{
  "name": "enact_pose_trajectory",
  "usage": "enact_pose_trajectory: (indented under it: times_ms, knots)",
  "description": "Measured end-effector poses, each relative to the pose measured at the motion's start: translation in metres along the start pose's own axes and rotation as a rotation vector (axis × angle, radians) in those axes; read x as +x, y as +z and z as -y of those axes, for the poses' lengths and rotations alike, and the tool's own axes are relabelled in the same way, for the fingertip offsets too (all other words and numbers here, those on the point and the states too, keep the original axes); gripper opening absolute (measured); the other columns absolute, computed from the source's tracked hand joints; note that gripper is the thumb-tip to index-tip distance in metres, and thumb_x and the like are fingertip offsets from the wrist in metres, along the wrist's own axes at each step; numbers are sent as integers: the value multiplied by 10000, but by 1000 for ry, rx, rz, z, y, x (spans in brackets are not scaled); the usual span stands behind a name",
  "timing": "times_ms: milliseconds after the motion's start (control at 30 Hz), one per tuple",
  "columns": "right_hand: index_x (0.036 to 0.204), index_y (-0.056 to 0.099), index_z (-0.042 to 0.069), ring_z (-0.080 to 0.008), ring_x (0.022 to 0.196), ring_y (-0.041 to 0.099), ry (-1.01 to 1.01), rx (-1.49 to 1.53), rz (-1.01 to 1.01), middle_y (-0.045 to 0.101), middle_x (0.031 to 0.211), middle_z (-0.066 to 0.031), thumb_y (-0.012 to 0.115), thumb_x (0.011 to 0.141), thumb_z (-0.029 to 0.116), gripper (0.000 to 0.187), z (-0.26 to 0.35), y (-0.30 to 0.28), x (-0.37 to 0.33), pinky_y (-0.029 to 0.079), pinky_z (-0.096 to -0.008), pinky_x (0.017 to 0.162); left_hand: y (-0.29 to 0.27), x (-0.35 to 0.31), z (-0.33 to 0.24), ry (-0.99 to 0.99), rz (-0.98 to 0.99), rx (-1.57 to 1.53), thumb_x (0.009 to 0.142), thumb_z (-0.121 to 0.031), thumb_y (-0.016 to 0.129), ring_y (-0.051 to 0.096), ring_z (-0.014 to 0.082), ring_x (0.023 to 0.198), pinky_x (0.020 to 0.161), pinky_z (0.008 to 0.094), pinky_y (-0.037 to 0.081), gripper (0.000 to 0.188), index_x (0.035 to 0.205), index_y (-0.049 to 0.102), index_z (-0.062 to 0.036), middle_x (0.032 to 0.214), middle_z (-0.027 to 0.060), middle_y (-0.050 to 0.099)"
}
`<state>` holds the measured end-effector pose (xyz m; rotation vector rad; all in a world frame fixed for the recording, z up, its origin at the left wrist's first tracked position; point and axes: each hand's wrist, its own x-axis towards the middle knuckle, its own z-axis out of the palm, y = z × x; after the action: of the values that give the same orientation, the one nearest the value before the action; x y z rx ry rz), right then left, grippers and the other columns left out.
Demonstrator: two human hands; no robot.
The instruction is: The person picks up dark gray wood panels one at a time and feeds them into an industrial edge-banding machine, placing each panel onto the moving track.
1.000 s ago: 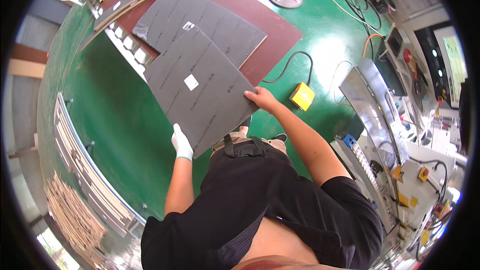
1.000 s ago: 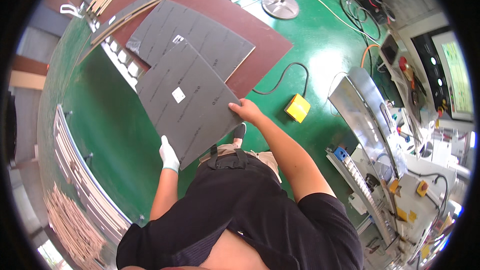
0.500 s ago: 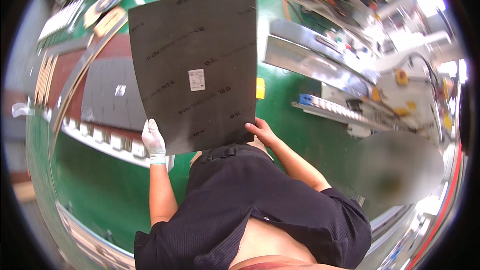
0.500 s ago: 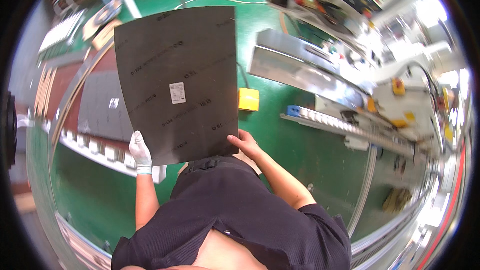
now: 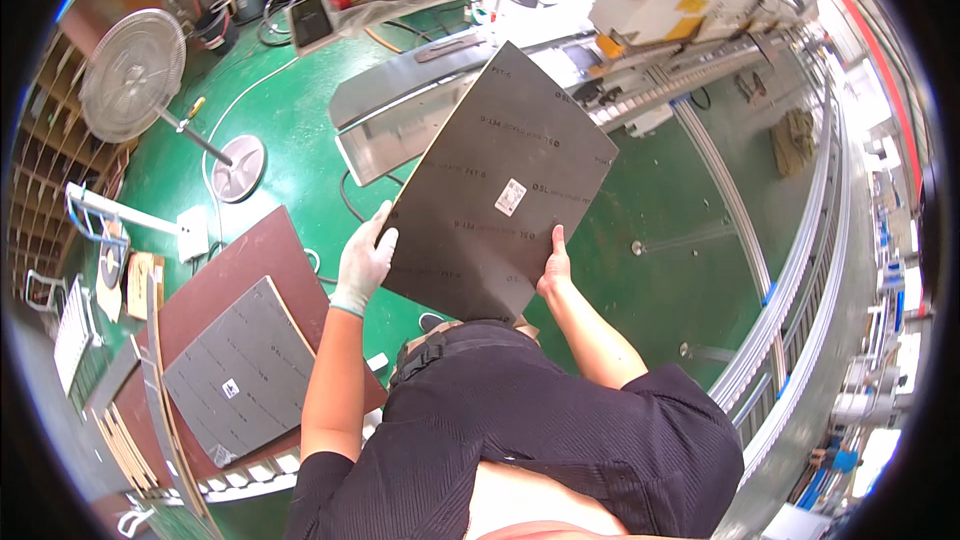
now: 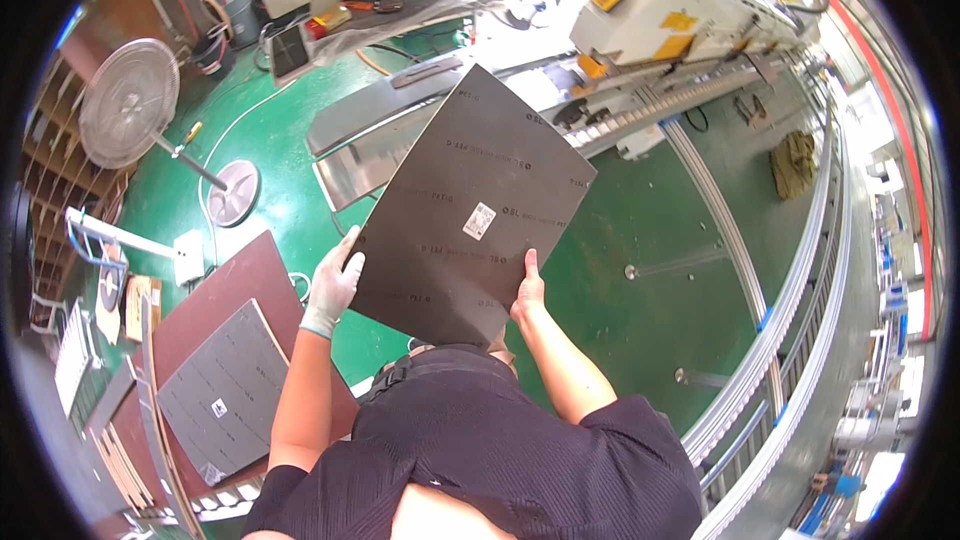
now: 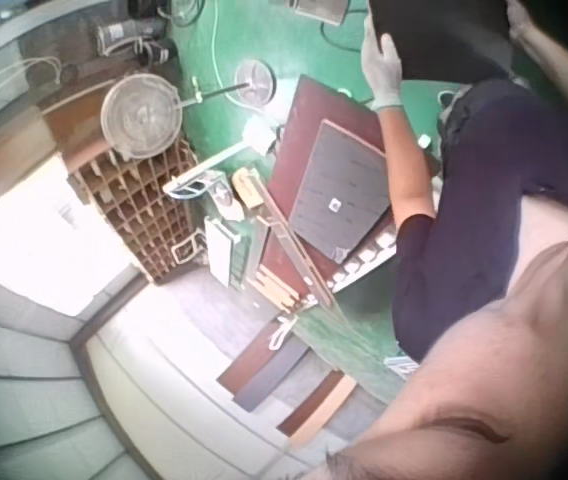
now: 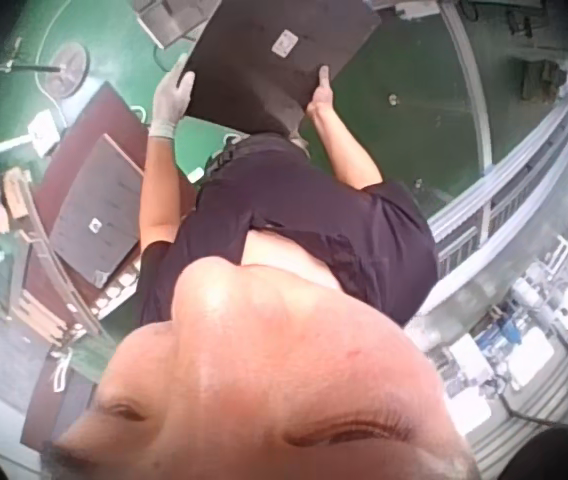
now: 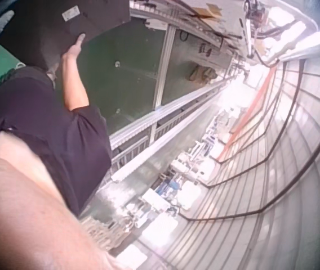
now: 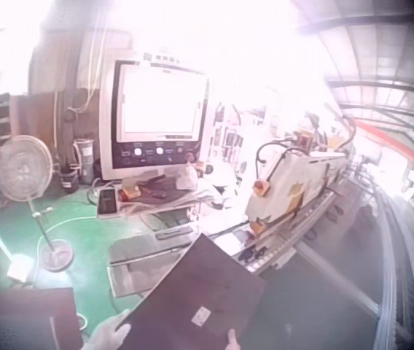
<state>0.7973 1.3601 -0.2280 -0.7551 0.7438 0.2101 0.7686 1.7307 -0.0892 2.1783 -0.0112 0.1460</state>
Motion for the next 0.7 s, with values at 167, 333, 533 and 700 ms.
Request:
enact_pose_trajectory:
  times_ms: [167, 333, 533, 700]
  knots:
    - [1435, 544, 81, -353, 1355, 493, 72, 2, -89, 539, 1495, -125, 616, 904, 709, 825, 9, 11, -7, 348, -619, 1137, -1, 24, 17, -115, 66, -94, 1012, -189, 586, 618, 290, 1272, 1096, 353, 443, 388, 1355, 625, -11, 1332, 192, 666]
    - [1416, 564, 92, -349, 1342, 501, 144, 127, 66, 566, 1453, -126, 541, 966, 680, 741, 41, 27, -3, 355, -623, 1133, 0, -15, 98, -564, -284, -601, 1073, -312, 486, 665, 190, 1035, 873, 332, 524, 376, 1151, 706, -18, 1113, 105, 720]
    - [1302, 624, 89, -271, 1161, 637, 69, 101, 74, 674, 1270, -83, 591, 1008, 529, 530, 49, 79, 2, 523, -474, 1013, 17, -159, 198, -800, -367, -711, 1038, -320, 522, 639, 169, 942, 822, 312, 498, 343, 1158, 680, -40, 1041, 67, 696]
    - [1248, 643, 75, -256, 1115, 657, 41, 47, -37, 686, 1237, -78, 607, 1018, 443, 436, 57, 113, 15, 539, -446, 985, 65, -220, 197, -1029, -276, -560, 1024, -304, 565, 616, 138, 841, 719, 282, 465, 318, 1165, 679, -42, 1002, 55, 708]
